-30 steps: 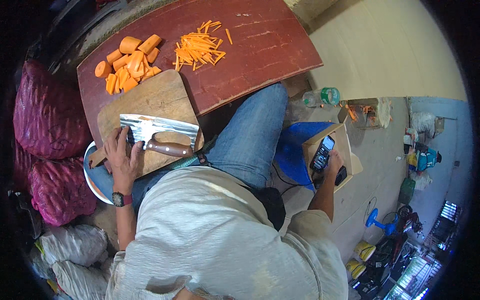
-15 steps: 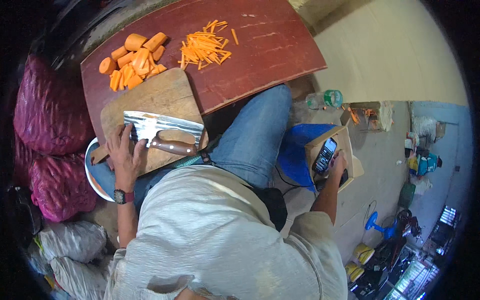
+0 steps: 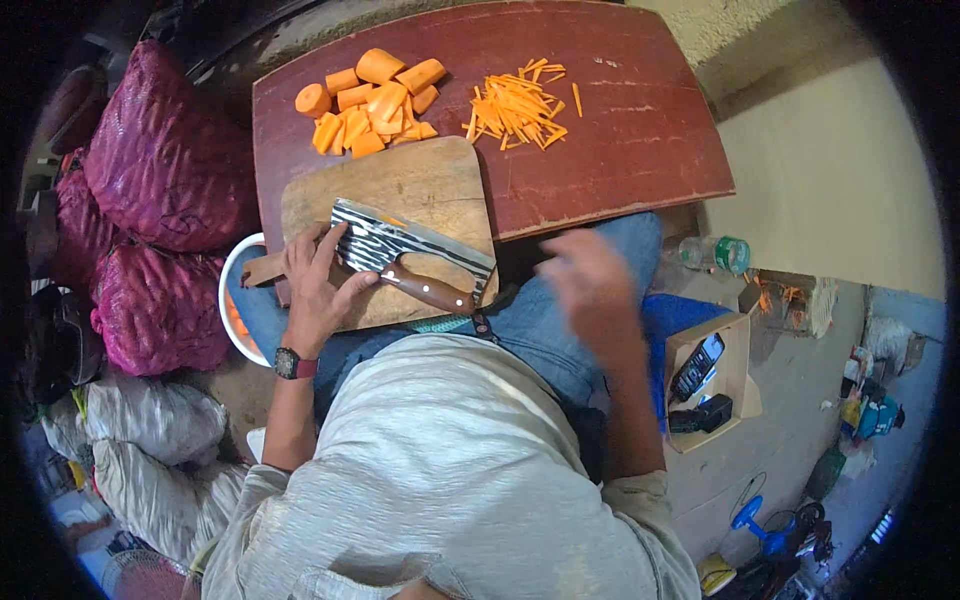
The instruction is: The person cuts carrots into slices on a wooden board using a knife and a cleaver, then juliennes them into thin strips. They move the finished strips to the side and repeat the process with more carrot pieces.
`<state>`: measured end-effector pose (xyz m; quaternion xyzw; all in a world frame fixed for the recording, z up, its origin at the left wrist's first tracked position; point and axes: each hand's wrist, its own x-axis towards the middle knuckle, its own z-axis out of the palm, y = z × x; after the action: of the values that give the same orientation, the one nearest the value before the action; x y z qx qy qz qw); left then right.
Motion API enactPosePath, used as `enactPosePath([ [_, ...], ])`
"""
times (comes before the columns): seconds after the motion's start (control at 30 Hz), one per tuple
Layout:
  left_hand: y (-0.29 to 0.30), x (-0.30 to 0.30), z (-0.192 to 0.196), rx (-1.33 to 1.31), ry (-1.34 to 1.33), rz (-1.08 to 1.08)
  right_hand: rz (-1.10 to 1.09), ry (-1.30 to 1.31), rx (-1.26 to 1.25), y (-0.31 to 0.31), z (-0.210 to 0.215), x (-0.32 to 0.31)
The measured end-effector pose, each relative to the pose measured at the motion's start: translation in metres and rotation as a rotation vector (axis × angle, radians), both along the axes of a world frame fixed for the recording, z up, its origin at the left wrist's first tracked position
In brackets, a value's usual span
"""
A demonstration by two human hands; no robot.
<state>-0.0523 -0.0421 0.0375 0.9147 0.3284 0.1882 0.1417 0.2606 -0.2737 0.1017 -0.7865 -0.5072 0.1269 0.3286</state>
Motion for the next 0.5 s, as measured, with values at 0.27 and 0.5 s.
enactPosePath([
  [0.27, 0.038, 0.041, 0.022, -0.002, -0.015, -0.065, 0.636, -0.216, -0.041, 0.083, -0.031, -0.090],
  [0.5, 0.064, 0.097, 0.016, 0.053, 0.076, -0.157, 0.597, -0.219, -0.135, 0.090, -0.033, -0.090],
])
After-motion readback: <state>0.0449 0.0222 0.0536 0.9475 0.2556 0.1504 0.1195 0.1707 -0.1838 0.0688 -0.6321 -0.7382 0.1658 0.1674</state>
